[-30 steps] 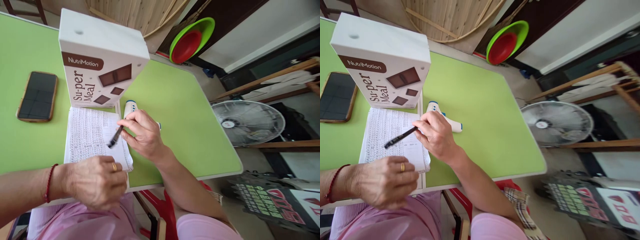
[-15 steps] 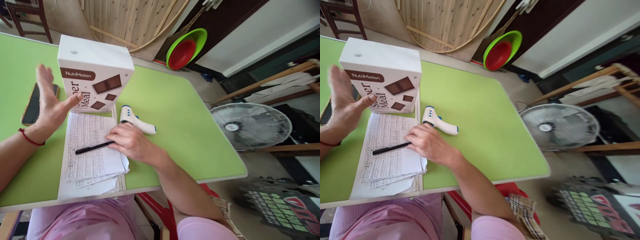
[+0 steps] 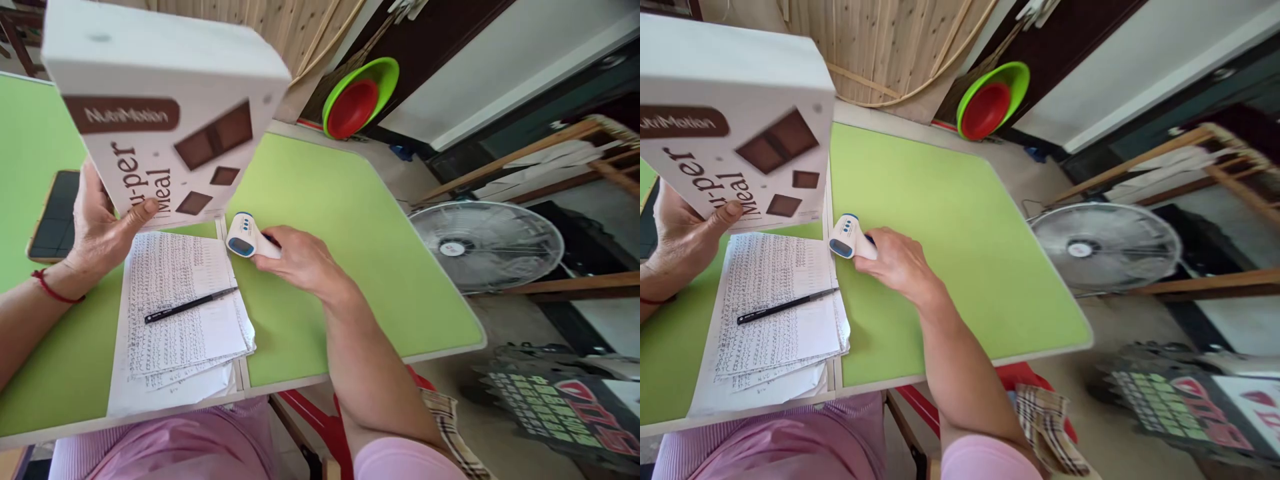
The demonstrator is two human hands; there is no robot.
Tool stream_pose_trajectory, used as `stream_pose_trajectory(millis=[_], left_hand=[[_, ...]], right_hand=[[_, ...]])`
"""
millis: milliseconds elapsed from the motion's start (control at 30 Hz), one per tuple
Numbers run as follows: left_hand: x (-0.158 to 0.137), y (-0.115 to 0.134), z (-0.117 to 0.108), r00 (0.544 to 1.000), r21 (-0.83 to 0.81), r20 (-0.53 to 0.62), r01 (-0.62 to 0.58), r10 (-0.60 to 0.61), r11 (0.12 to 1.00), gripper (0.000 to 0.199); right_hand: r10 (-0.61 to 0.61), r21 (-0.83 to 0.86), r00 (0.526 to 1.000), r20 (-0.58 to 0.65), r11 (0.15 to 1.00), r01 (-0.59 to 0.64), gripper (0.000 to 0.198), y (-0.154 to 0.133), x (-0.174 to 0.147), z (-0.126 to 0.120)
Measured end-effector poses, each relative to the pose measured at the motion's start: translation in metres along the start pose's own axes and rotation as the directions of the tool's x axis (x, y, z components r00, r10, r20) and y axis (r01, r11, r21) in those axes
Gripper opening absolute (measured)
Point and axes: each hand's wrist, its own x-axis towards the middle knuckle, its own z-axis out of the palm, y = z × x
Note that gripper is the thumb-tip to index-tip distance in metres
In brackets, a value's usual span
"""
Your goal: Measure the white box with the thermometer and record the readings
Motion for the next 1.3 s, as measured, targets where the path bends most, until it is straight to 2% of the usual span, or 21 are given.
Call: stream_pose_trajectory(millis=[67,100,167,233,300,333,400,467,833,1100,1300], left_hand=[[-0.003,0.007,0.001,0.994,-0.047,-0.067,0.086,-0.089,0.995,0.067],[-0.005,0.009,0.002,0.988,-0.063,-0.065,0.133,-0.137,0.989,0.064],[-0.005,0.008,0.004,0.98,-0.048,-0.001,0.197,-0.198,0.979,0.061],[-0.004,0.005,0.005,0.978,-0.025,0.039,0.208,-0.207,0.978,0.059],[-0.003,0.002,0.005,0.982,-0.044,0.061,0.181,-0.178,0.983,0.058],[-0.002,0.001,0.005,0.985,-0.061,0.069,0.165,-0.16,0.984,0.057],[-0.003,0.0,0.005,0.988,-0.082,0.084,0.135,-0.128,0.988,0.054],[-0.004,0.001,0.005,0.99,-0.078,0.092,0.111,-0.104,0.991,0.053],[-0.003,-0.002,0.006,0.99,-0.095,0.081,0.125,-0.118,0.988,0.052],[-0.003,-0.001,0.007,0.991,-0.121,0.076,0.121,-0.113,0.985,0.054],[-0.007,0.002,0.006,0.986,-0.098,0.034,0.164,-0.162,0.982,0.054]], right_hand=[[-0.013,0.236,0.984,-0.18,0.97,0.056,0.02,-0.005,-0.005,-0.002],[-0.003,0.369,0.962,-0.275,0.923,0.108,0.023,-0.008,-0.008,-0.003],[0.012,0.603,0.921,-0.389,0.759,0.244,0.024,-0.018,-0.015,-0.003],[-0.064,0.775,0.936,-0.347,0.543,0.324,0.024,-0.032,-0.021,0.002],[-0.186,0.887,0.963,-0.194,0.385,0.253,0.028,-0.046,-0.027,0.011],[-0.22,0.914,0.968,-0.12,0.355,0.194,0.029,-0.052,-0.029,0.017],[-0.232,0.926,0.972,-0.038,0.357,0.122,0.025,-0.061,-0.032,0.028],[-0.211,0.918,0.977,-0.013,0.385,0.095,0.02,-0.065,-0.032,0.037],[-0.082,0.896,0.997,0.008,0.443,0.029,0.024,-0.067,-0.022,0.05],[-0.147,0.854,0.988,-0.037,0.51,0.108,0.031,-0.067,-0.019,0.055],[-0.176,0.88,0.984,-0.025,0.463,0.105,0.033,-0.068,-0.022,0.054]])
